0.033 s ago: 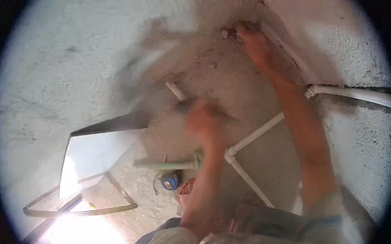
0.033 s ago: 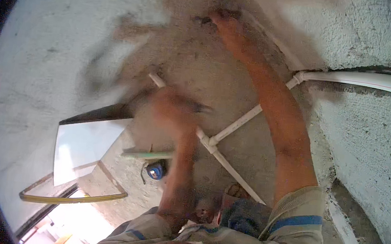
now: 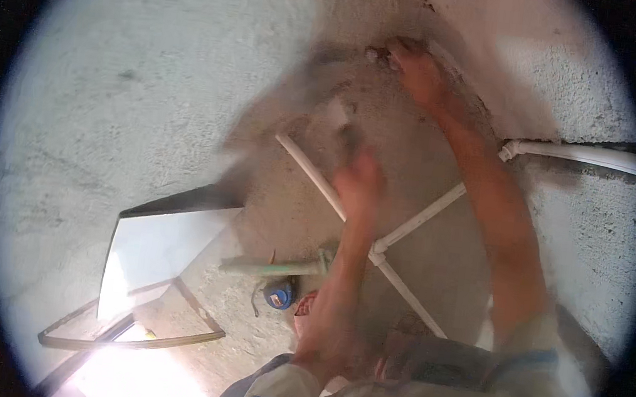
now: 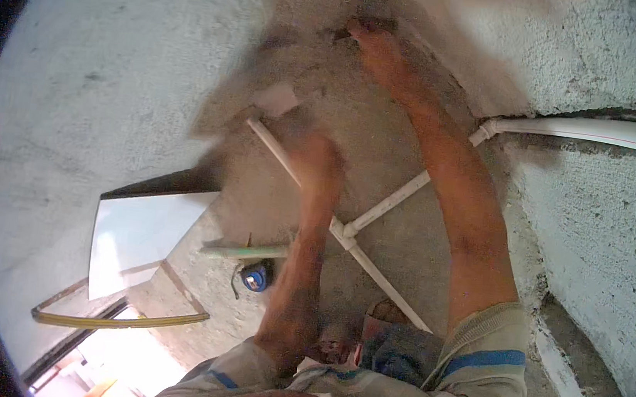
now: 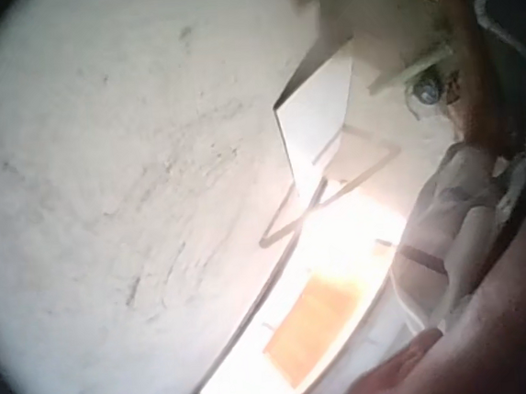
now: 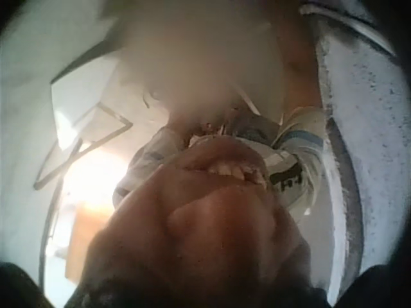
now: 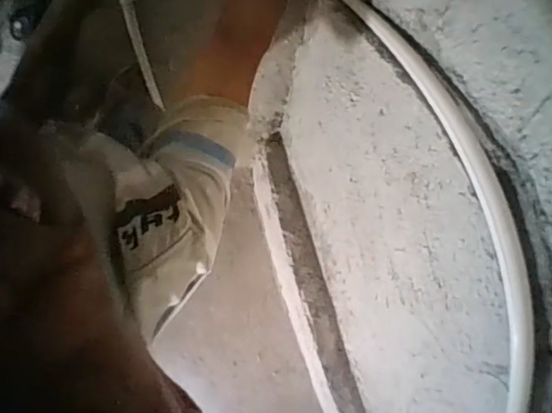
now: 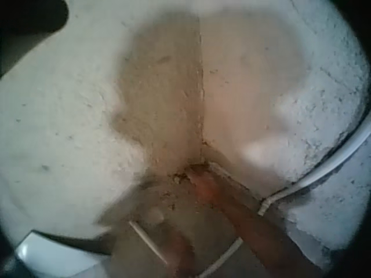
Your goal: The recorder is hammering nails into a wall, measuring, and then fitting a panel.
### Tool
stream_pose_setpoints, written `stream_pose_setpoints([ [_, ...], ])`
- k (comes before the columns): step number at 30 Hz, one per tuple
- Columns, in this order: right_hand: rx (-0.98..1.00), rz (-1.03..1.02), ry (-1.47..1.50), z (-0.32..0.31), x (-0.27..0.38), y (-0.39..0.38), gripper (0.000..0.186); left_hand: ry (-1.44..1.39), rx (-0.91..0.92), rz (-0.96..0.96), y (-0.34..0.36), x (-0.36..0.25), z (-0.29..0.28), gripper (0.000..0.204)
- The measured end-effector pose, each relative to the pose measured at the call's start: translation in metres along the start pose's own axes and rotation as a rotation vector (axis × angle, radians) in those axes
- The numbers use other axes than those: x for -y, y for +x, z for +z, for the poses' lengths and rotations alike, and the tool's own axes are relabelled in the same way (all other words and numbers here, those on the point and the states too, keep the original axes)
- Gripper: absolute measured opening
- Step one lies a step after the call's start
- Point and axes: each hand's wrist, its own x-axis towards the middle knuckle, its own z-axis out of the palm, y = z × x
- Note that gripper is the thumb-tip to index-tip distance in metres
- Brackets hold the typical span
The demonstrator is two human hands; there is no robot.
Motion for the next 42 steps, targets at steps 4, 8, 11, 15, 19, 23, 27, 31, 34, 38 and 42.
stream_pose_setpoints([
  [4, -0.185, -0.391, -0.346, -0.021, -0.052, -0.004, 0.038, -0.367, 0.333, -0.442, 0.016, -0.04, -0.026, 0.039],
  [8, -0.052, -0.204, -0.17, -0.025, -0.007, -0.001, 0.038, -0.699, 0.078, -0.393, 0.014, -0.042, -0.064, 0.039],
  [11, -0.089, -0.296, -0.16, -0.019, -0.015, 0.018, 0.032, -0.186, 0.17, -0.089, 0.042, -0.038, -0.01, 0.038],
  [15, -0.303, -0.27, -0.295, -0.041, -0.075, 0.026, 0.029, -0.197, 0.276, 0.05, 0.059, -0.038, -0.021, 0.043],
  [19, -0.305, -0.214, -0.298, -0.034, -0.042, 0.013, 0.032, -0.232, 0.252, -0.187, 0.052, -0.014, -0.099, 0.044],
  [23, -0.395, -0.203, -0.281, -0.053, -0.027, 0.009, 0.032, -0.27, 0.236, -0.305, 0.043, 0.017, -0.124, 0.042],
  [27, -0.402, -0.14, -0.369, -0.052, -0.042, 0.016, 0.028, -0.288, 0.249, -0.269, 0.034, 0.02, -0.124, 0.04],
  [31, -0.344, -0.176, -0.525, -0.057, -0.055, 0.03, 0.028, -0.322, 0.32, -0.142, 0.048, -0.006, -0.114, 0.037],
  [34, -0.438, -0.422, -0.356, -0.044, -0.036, 0.017, 0.031, -0.35, 0.276, -0.018, 0.061, -0.029, -0.111, 0.035],
  [38, -0.347, -0.243, -0.308, -0.052, -0.033, 0.016, 0.031, -0.325, 0.08, 0.24, 0.078, -0.053, -0.06, 0.037],
  [42, -0.428, -0.316, -0.295, -0.057, -0.048, 0.015, 0.03, 0.199, 0.294, 0.446, 0.112, -0.06, -0.04, 0.039],
])
